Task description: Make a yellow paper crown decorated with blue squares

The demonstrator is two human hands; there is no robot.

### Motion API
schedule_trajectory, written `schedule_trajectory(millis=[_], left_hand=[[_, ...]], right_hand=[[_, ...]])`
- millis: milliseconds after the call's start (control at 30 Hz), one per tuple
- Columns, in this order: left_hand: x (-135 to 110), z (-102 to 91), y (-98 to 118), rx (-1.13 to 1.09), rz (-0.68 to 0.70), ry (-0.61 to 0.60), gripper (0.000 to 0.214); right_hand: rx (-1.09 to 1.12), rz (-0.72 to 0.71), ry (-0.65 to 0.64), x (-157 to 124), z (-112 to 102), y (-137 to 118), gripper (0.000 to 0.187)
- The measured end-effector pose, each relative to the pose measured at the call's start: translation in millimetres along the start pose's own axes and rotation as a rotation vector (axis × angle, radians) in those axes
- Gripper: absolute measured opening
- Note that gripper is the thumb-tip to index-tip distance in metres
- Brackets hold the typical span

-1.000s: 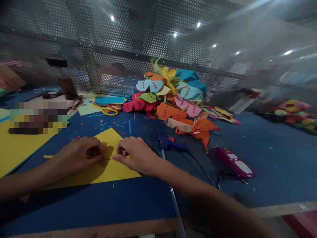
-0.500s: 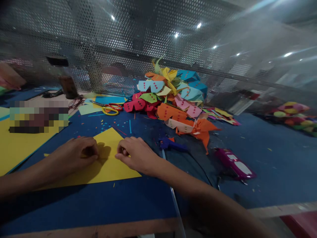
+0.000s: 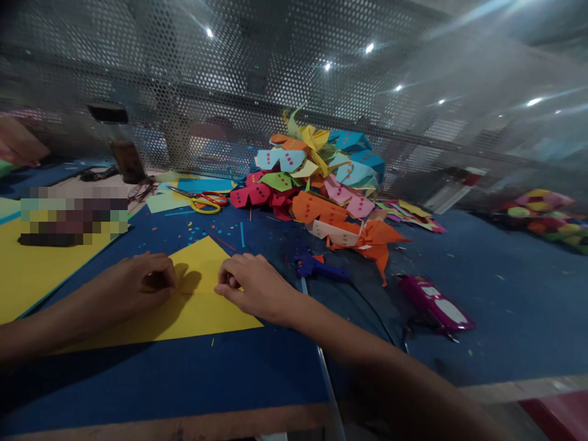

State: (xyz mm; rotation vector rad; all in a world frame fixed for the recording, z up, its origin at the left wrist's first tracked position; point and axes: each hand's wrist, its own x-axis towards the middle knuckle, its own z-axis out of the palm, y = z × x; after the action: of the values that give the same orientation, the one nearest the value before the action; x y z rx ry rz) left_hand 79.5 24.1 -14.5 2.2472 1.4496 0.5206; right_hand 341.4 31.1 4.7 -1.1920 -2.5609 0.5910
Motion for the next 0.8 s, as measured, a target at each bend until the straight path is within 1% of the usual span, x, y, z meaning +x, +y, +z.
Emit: schedule_trajectory(millis=[200,300,433,567,800], left_hand=[[-1.7,3.3,-8.3,-0.051,0.012,0.010,0.014],[-2.8,4.0,-10.3,-0.065,-0.006,0.009,0.014],[-3.8,1.0,-9.2,-0.050,-0.020,-0.008,0.015],[-5.0,-3.2,-8.5,-0.008,-0.021,0.009,0.015],[-7.9,-7.3,-7.7,-0.008,-0.042,0.015,0.013]], right_hand=[[0.001,-0.011,0.001,-0.5,0.9,1.6,0.013],[-0.001,-0.011,0.001,-0.8,1.1,1.7,0.013],[-0.002,-0.002,-0.005,-0.9,-0.1,1.2,0.013],[0.002,-0.004,-0.011,-0.5,-0.9,1.0,0.013],[0.006,-0.006,-0.010,-0.2,-0.8,1.6,0.013]])
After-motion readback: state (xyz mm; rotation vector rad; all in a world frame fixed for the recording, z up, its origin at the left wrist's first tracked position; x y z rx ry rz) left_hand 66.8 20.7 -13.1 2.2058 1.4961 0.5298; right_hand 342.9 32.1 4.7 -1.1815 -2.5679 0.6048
